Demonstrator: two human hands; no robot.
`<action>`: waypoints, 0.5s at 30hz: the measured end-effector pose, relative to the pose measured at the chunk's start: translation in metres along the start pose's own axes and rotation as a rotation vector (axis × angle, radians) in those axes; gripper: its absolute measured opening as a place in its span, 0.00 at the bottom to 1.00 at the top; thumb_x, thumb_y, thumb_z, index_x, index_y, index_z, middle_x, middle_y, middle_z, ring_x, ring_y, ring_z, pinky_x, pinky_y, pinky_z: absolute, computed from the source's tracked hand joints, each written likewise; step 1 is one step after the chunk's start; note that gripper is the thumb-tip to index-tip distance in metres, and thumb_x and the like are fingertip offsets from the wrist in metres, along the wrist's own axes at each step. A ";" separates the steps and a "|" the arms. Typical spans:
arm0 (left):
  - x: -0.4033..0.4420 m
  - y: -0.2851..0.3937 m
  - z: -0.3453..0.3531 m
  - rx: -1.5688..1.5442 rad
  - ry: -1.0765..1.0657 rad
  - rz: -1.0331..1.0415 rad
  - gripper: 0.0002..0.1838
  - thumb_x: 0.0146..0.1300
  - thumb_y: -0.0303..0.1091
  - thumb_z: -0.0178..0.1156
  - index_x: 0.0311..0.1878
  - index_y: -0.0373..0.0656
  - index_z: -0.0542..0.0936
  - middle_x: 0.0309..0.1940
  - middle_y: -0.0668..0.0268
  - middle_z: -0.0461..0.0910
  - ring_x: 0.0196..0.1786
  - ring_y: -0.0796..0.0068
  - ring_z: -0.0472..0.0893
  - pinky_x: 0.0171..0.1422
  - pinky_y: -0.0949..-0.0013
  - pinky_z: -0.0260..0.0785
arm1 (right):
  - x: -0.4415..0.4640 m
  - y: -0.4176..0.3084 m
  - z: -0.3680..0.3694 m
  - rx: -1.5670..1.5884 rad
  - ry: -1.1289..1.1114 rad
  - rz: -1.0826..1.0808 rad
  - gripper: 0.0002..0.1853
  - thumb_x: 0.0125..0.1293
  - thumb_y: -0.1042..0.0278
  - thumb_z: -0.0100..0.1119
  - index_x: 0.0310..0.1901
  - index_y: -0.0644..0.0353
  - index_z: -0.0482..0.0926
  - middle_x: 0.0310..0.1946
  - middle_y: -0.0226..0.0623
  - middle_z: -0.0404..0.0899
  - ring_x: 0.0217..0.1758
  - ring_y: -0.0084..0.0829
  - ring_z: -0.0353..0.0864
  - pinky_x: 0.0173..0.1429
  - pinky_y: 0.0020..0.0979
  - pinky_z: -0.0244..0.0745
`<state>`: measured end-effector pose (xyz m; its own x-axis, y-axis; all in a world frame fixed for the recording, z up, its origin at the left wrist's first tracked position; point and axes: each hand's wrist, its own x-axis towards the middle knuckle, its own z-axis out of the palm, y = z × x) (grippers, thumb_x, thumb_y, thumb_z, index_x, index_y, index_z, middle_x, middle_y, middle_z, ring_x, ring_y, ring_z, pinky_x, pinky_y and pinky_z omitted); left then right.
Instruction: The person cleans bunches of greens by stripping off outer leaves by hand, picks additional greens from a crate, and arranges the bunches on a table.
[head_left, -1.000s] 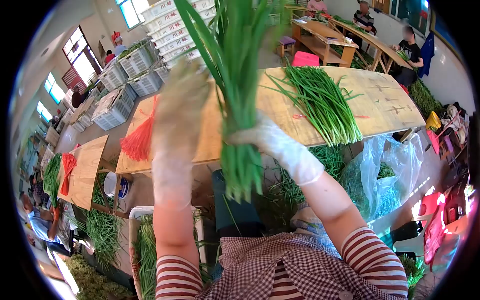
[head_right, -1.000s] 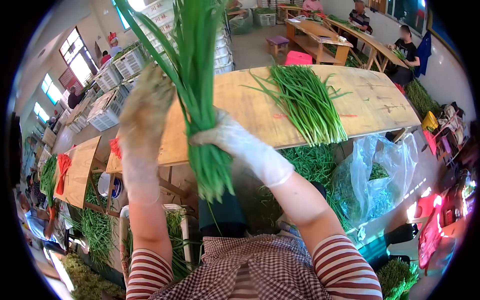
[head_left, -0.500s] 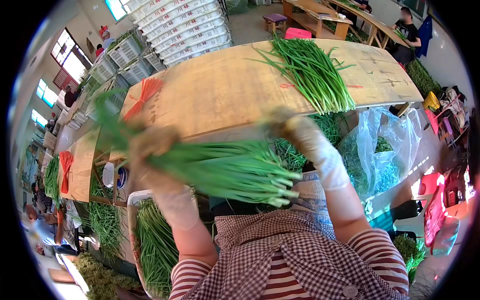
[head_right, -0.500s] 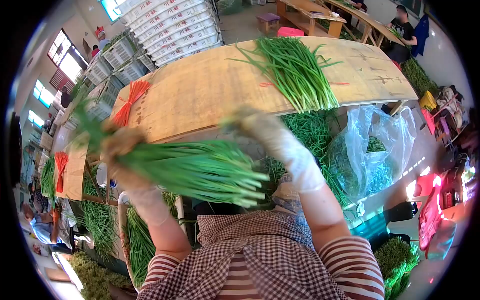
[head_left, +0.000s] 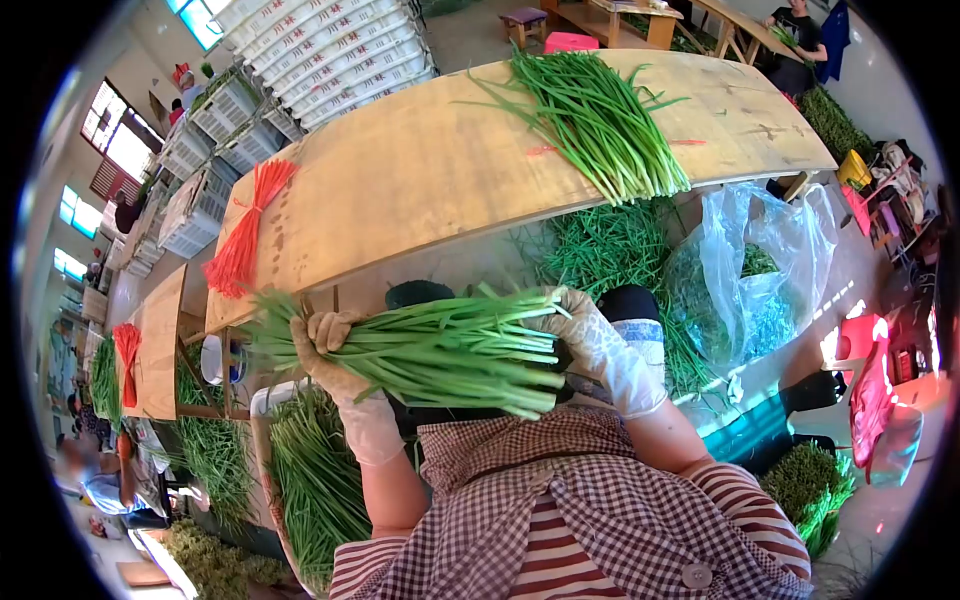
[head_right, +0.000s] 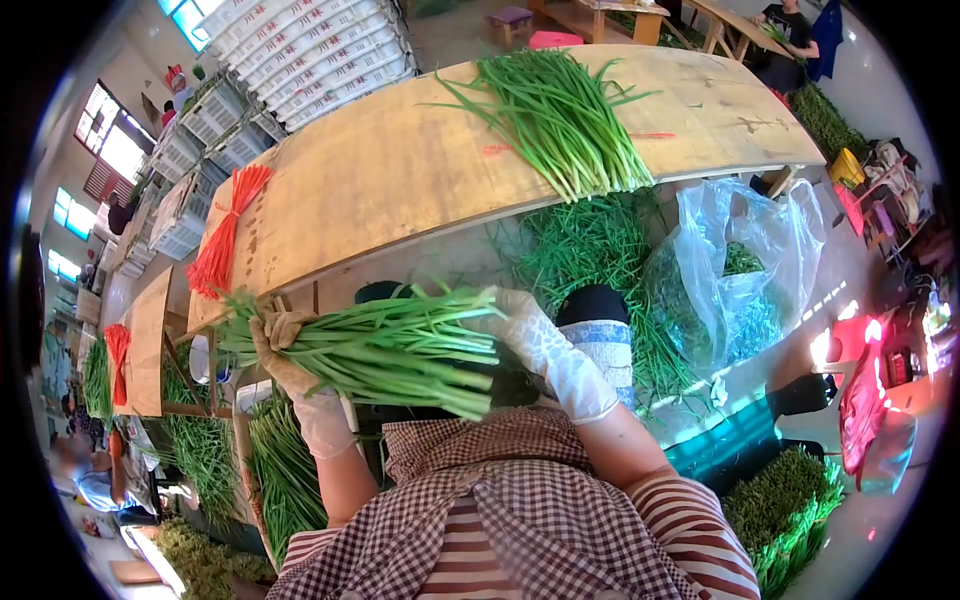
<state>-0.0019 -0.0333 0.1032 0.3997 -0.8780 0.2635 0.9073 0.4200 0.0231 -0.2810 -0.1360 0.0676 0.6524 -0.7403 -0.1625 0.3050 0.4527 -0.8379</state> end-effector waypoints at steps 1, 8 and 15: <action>0.000 0.000 0.002 -0.012 0.008 -0.007 0.18 0.71 0.43 0.53 0.24 0.49 0.66 0.14 0.77 0.63 0.21 0.78 0.67 0.51 0.68 0.68 | -0.002 0.001 -0.005 0.020 -0.052 0.019 0.13 0.63 0.73 0.65 0.48 0.65 0.79 0.42 0.36 0.83 0.46 0.26 0.81 0.54 0.26 0.76; 0.010 0.018 -0.012 -0.005 -0.051 0.084 0.17 0.68 0.37 0.56 0.22 0.50 0.66 0.14 0.77 0.63 0.21 0.79 0.66 0.49 0.70 0.68 | -0.012 -0.023 -0.043 -0.046 0.105 -0.085 0.14 0.65 0.66 0.64 0.48 0.65 0.77 0.38 0.34 0.82 0.41 0.27 0.82 0.48 0.30 0.79; 0.004 0.022 -0.027 0.203 0.175 0.177 0.16 0.66 0.40 0.59 0.22 0.48 0.71 0.15 0.76 0.67 0.24 0.78 0.73 0.53 0.62 0.69 | -0.005 -0.036 -0.057 -0.381 0.210 -0.291 0.33 0.58 0.76 0.68 0.66 0.53 0.69 0.60 0.40 0.72 0.55 0.29 0.78 0.64 0.29 0.73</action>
<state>0.0230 -0.0339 0.0790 0.5813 -0.8061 0.1109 0.7840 0.5913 0.1888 -0.3346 -0.1766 0.0692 0.4131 -0.9100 0.0368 0.1529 0.0294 -0.9878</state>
